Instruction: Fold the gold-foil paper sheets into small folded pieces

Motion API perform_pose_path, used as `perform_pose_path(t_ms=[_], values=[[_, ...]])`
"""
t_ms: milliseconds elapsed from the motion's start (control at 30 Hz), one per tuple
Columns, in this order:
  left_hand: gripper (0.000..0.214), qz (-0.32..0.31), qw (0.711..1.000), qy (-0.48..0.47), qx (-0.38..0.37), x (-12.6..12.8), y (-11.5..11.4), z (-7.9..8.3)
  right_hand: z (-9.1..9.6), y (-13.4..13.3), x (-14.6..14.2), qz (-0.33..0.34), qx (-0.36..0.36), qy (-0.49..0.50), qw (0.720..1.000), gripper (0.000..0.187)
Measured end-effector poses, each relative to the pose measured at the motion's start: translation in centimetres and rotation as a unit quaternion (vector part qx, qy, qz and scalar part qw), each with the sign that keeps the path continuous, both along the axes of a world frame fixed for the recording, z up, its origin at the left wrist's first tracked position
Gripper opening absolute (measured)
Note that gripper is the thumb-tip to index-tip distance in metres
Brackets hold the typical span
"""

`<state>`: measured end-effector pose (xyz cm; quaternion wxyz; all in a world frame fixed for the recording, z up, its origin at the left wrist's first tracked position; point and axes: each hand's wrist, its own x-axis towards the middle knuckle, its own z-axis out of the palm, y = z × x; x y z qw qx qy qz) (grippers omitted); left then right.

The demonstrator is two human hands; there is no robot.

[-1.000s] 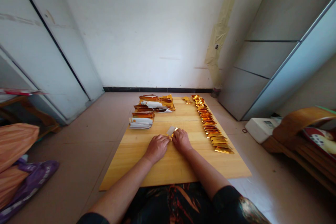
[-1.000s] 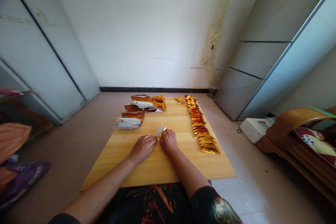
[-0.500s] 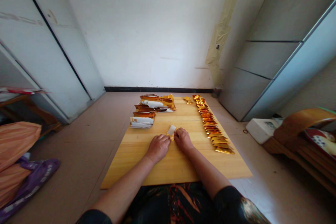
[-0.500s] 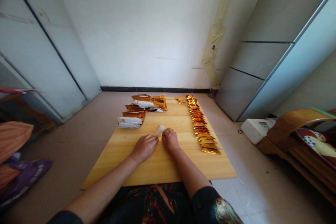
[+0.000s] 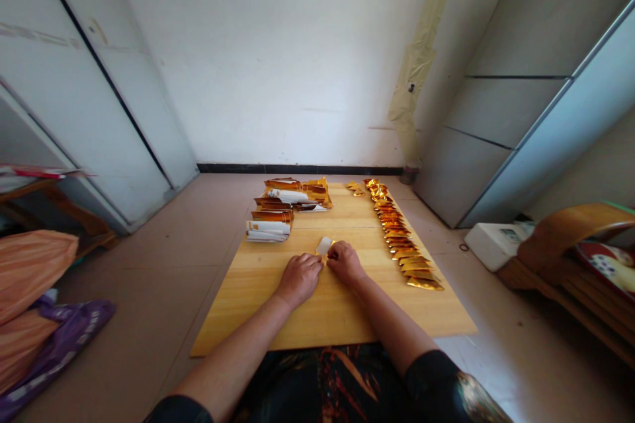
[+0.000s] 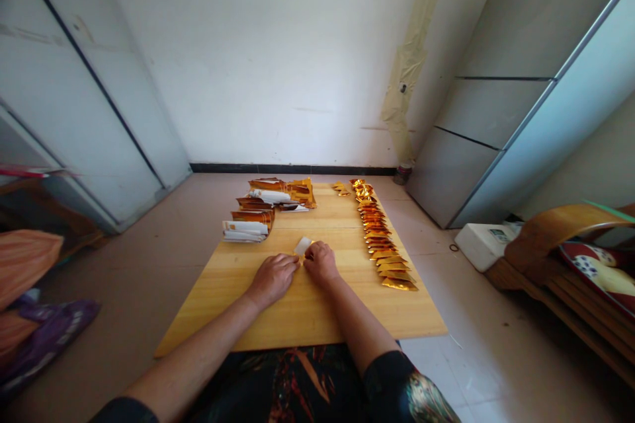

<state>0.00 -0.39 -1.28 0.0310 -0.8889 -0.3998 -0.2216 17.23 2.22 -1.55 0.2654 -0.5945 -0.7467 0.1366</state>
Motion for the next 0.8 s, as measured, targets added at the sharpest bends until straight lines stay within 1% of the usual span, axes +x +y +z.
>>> perform_pose_path(t_ms=[100,200,333,433,500,567,667,733,800], values=[[0.020,-0.002,1.000,-0.014,-0.008,0.1,-0.1,0.1,-0.2,0.4,0.5,0.019,0.001,0.016,1.000,0.019],[0.018,0.016,1.000,-0.012,-0.012,0.6,0.0,0.4,-0.4,0.6,0.8,0.037,0.014,0.015,0.999,0.025],[0.013,0.064,0.998,0.000,-0.018,1.7,0.4,0.5,-0.3,0.2,1.0,0.064,0.040,-0.021,0.997,0.025],[0.012,0.083,0.996,0.006,-0.014,2.1,1.0,0.3,0.4,-0.5,1.0,0.079,0.032,-0.072,0.994,0.026],[0.013,0.081,0.997,0.005,-0.013,1.8,1.2,0.2,1.2,-1.1,1.0,0.080,0.020,-0.112,0.990,0.025],[0.015,0.063,0.998,0.000,-0.019,1.2,1.4,0.2,2.1,-1.8,0.8,0.076,0.005,-0.146,0.986,0.024],[0.019,0.034,0.999,-0.008,-0.034,0.1,1.7,0.7,3.4,-2.8,0.4,0.082,-0.015,-0.174,0.981,0.023],[0.018,0.031,0.999,-0.006,-0.035,-0.4,1.8,1.1,3.8,-3.2,0.1,0.100,-0.016,-0.180,0.979,0.024],[0.017,0.030,0.999,0.003,-0.032,-0.6,1.9,1.4,3.9,-3.4,0.1,0.119,-0.014,-0.179,0.977,0.024]])
